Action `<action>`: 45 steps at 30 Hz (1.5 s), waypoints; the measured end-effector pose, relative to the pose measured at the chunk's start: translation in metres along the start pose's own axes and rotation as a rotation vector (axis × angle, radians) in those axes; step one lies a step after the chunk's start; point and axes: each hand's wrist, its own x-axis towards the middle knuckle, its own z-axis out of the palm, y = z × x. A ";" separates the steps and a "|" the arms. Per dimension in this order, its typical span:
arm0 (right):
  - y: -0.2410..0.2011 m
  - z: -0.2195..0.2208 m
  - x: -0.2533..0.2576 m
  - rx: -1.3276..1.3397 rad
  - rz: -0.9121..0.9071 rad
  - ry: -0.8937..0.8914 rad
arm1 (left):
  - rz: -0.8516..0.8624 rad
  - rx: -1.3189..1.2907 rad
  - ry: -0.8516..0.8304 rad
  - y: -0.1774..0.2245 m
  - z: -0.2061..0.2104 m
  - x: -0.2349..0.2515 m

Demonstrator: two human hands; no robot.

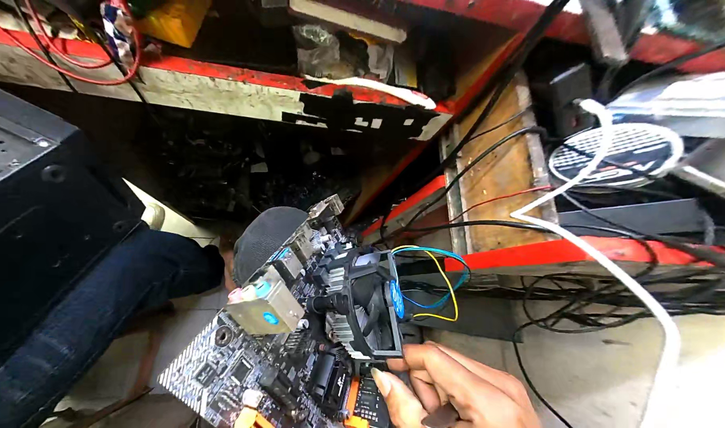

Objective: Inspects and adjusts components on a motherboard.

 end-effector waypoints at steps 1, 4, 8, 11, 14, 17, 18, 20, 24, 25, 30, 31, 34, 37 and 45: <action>-0.001 0.004 0.001 0.016 -0.016 0.028 | 0.009 0.019 -0.006 -0.002 0.002 0.004; -0.002 0.010 0.003 0.068 -0.044 0.066 | 0.037 0.027 -0.009 -0.008 0.013 0.019; 0.002 -0.009 0.000 0.165 -0.004 0.038 | -0.026 -0.038 0.012 -0.003 -0.003 0.000; 0.015 -0.017 0.000 0.142 -0.001 0.044 | -0.077 -0.161 0.047 -0.008 0.000 0.000; 0.018 -0.011 0.001 0.107 -0.006 0.022 | -0.087 -0.205 0.045 -0.010 0.002 -0.001; 0.014 -0.009 0.001 0.078 -0.001 0.026 | -0.075 -0.201 0.041 -0.011 0.001 -0.001; 0.013 -0.008 0.001 0.075 -0.001 0.027 | -0.075 -0.197 0.047 -0.010 0.002 0.000; 0.012 -0.007 0.001 0.058 -0.008 0.033 | -0.073 -0.195 0.055 -0.009 0.001 0.001; 0.013 -0.004 0.001 0.041 -0.026 0.015 | -0.068 -0.210 0.050 -0.011 0.000 -0.001; 0.013 -0.003 0.001 0.049 -0.021 0.012 | -0.069 -0.217 0.047 -0.011 0.001 -0.001; 0.005 0.003 0.002 -0.021 0.017 0.020 | -0.052 -0.191 0.015 -0.009 0.001 -0.001; 0.004 0.003 0.003 -0.032 0.020 0.019 | -0.050 -0.200 0.021 -0.010 0.001 -0.001; 0.006 0.000 0.002 0.009 0.029 0.005 | -0.065 -0.218 0.048 -0.010 0.003 -0.001; 0.011 -0.011 0.001 0.097 0.024 -0.073 | -0.078 -0.230 0.056 -0.009 0.005 -0.001; -0.002 -0.005 0.001 -0.053 0.032 -0.060 | -0.094 -0.269 0.056 -0.013 0.004 -0.005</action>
